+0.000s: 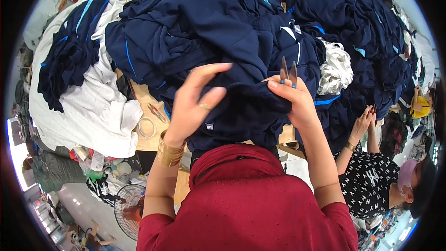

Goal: The recorder uses thread snips to trim excess threads and inspect blue athletic garments on a large work table.

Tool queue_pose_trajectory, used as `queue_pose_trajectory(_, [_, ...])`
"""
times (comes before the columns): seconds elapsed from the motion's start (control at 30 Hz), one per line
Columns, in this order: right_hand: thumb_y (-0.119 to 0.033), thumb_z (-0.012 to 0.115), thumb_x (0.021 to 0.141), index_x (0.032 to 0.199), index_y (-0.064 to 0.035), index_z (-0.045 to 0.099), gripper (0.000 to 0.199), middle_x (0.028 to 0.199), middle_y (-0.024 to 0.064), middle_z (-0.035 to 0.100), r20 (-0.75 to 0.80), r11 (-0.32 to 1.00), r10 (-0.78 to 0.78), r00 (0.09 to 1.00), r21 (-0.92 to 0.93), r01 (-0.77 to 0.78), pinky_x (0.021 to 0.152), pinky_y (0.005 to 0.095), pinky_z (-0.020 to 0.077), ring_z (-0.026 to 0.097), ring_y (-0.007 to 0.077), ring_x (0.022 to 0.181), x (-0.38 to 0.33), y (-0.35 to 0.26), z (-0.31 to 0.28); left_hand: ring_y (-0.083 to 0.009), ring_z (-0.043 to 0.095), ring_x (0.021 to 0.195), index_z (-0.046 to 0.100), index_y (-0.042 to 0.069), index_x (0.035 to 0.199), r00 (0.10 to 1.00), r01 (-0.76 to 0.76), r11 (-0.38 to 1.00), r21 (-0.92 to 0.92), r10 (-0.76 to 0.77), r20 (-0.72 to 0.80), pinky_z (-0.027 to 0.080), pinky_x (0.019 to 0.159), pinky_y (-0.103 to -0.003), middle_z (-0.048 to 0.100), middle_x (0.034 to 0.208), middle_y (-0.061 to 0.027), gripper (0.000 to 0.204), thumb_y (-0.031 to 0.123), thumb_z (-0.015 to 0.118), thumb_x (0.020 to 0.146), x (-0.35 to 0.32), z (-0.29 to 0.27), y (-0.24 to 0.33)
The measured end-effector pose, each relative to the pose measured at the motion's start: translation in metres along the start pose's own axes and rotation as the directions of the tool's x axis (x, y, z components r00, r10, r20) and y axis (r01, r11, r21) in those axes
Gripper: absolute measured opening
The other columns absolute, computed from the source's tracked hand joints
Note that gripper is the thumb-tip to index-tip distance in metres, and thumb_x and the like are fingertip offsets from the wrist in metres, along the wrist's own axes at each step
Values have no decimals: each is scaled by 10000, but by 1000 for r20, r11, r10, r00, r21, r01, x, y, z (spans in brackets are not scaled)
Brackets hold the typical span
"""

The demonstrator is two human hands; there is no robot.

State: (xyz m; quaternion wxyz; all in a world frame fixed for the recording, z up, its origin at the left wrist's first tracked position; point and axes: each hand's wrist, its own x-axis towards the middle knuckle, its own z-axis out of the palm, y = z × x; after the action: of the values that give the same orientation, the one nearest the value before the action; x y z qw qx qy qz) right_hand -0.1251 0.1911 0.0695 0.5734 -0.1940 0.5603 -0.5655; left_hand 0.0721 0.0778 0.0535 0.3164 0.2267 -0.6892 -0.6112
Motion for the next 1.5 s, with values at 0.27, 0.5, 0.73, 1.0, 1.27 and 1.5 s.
queue_pose_trajectory(0.27, [-138,691,752,801,-12,656,139,656,-58,534,104,894,-54,993,-438,94,526,181,289,426,10,589,-8,-32,0,-6,382,602,616,-7,783,847,385,922,-44,-334,413,318,534,-184,480,631,71,213,195,662,832,34,4,14])
queue_pose_trajectory(0.5, [-210,720,713,788,-73,663,166,625,-75,508,-62,911,-99,993,-408,65,457,185,239,398,4,546,-6,-49,-33,8,434,670,621,22,770,724,605,754,-255,-388,571,347,627,-162,533,718,75,151,147,620,855,21,-6,23])
queue_pose_trajectory(0.73, [-92,632,761,785,25,624,120,708,5,588,338,733,-299,893,-517,441,672,219,402,529,77,703,32,-51,6,10,358,551,481,80,602,673,580,813,-42,-450,587,312,497,-176,433,600,92,355,266,624,868,10,23,20])
queue_pose_trajectory(1.0, [-156,590,854,874,2,643,168,809,35,590,15,487,-629,777,-771,410,676,232,399,520,94,750,27,-22,0,-70,612,700,602,32,968,839,534,600,-596,-464,285,492,613,-210,650,845,-33,203,217,527,928,-6,42,32])
queue_pose_trajectory(1.27, [-44,579,849,878,3,630,75,754,-35,571,-146,697,-560,816,-615,368,629,169,353,440,20,670,-41,-10,11,-90,596,927,523,12,1184,891,413,594,-690,-421,171,486,762,-212,623,1051,-56,307,129,555,902,-12,50,33])
queue_pose_trajectory(1.5, [-61,671,783,992,-23,576,233,861,14,628,-117,677,-581,806,-618,398,656,198,428,505,45,703,-59,-6,9,-139,576,1006,464,-23,1242,931,320,642,-697,-350,105,492,810,-252,586,1124,-98,396,46,577,869,-12,56,39])
